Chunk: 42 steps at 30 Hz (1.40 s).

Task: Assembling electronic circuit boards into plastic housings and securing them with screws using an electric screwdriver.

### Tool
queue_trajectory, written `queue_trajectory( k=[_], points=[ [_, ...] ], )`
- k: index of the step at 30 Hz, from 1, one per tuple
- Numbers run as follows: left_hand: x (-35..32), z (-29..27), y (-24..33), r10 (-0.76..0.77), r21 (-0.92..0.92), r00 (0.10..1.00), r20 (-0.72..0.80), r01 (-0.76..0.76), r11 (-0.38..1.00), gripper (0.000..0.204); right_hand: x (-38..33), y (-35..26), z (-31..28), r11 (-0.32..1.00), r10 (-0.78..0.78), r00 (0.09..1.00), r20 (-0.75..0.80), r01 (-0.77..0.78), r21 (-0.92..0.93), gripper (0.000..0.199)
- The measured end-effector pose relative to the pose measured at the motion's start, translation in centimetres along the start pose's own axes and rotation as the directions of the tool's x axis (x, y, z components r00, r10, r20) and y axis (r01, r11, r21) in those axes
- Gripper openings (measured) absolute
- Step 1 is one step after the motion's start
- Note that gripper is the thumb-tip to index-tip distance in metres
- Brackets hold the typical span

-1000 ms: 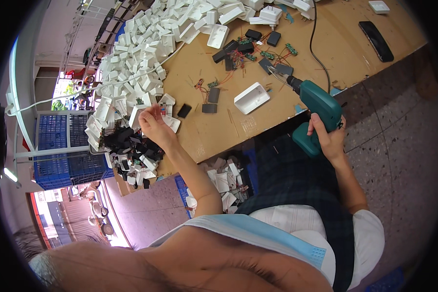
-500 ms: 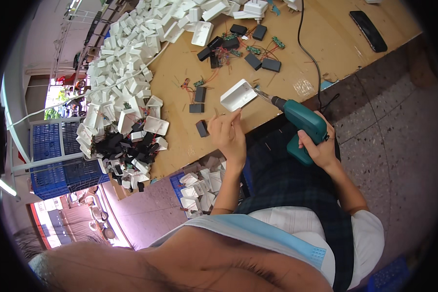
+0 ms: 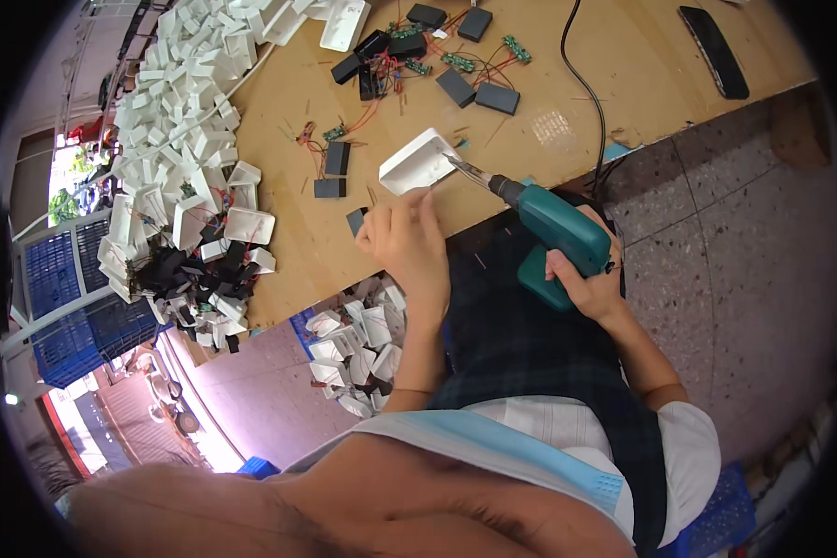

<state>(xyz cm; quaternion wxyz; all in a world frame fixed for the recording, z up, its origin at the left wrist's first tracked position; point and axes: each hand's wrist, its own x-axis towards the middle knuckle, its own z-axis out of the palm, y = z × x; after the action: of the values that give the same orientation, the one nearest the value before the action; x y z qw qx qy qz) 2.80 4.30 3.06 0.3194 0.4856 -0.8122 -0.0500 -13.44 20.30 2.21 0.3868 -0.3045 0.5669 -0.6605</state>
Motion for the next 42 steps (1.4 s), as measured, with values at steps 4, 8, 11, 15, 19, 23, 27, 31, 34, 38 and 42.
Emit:
queue_trajectory(
  k=[4, 8, 11, 15, 19, 23, 27, 31, 34, 38, 42],
  points=[
    [0.3, 0.6, 0.4, -0.017, -0.086, 1.000, -0.013, 0.016, 0.996, 0.013, -0.3, 1.1, -1.2, 0.995, 0.020, 0.995, 0.102, -0.010, -0.096, 0.050],
    [1.4, 2.4, 0.8, 0.008, 0.040, 0.984, -0.178, -0.001, 0.999, 0.016, 0.4, 0.8, -0.3, 0.978, -0.025, 0.997, 0.075, 0.040, -0.204, 0.039],
    [2.0, 3.5, 0.6, 0.009, 0.048, 0.958, -0.285, 0.004, 0.999, 0.018, 1.1, 0.3, 0.0, 0.897, -0.155, 0.981, 0.117, 0.190, -0.399, 0.031],
    [1.8, 4.7, 0.1, -0.002, 0.061, 0.978, -0.209, 0.015, 0.998, 0.014, 1.5, 0.2, 0.8, 0.820, -0.246, 0.959, 0.140, 0.283, -0.497, 0.026],
    [2.1, 4.5, 0.2, -0.036, 0.058, 0.984, -0.175, 0.046, 0.997, 0.013, 1.5, 0.6, 1.6, 0.880, -0.182, 0.983, 0.028, 0.176, -0.441, 0.032],
    [2.4, 4.4, 0.4, -0.037, 0.049, 0.985, -0.166, 0.046, 0.998, 0.012, 1.8, 1.1, 1.7, 0.879, -0.201, 0.979, 0.021, 0.190, -0.437, 0.032],
    [2.4, 4.2, 0.2, -0.038, 0.056, 0.987, -0.157, 0.047, 0.997, 0.010, 2.2, 0.9, 2.1, 0.879, -0.210, 0.977, 0.036, 0.204, -0.431, 0.031],
    [2.5, 4.2, 0.3, -0.040, 0.042, 0.988, -0.148, 0.047, 0.998, 0.009, 2.6, 0.5, 2.1, 0.863, -0.233, 0.971, 0.060, 0.234, -0.448, 0.030],
    [2.5, 4.1, 0.3, -0.035, 0.045, 0.989, -0.144, 0.042, 0.998, 0.009, 2.5, 0.8, 2.1, 0.865, -0.222, 0.974, 0.050, 0.220, -0.451, 0.029],
    [2.5, 4.1, 0.2, -0.044, 0.047, 0.990, -0.131, 0.051, 0.998, 0.009, 2.6, 1.0, 1.8, 0.857, -0.227, 0.971, 0.082, 0.239, -0.456, 0.025],
    [2.5, 4.3, 0.2, -0.042, 0.048, 0.990, -0.135, 0.048, 0.998, 0.010, 2.5, 1.0, 1.5, 0.841, -0.229, 0.965, 0.128, 0.262, -0.474, 0.022]
  ],
)
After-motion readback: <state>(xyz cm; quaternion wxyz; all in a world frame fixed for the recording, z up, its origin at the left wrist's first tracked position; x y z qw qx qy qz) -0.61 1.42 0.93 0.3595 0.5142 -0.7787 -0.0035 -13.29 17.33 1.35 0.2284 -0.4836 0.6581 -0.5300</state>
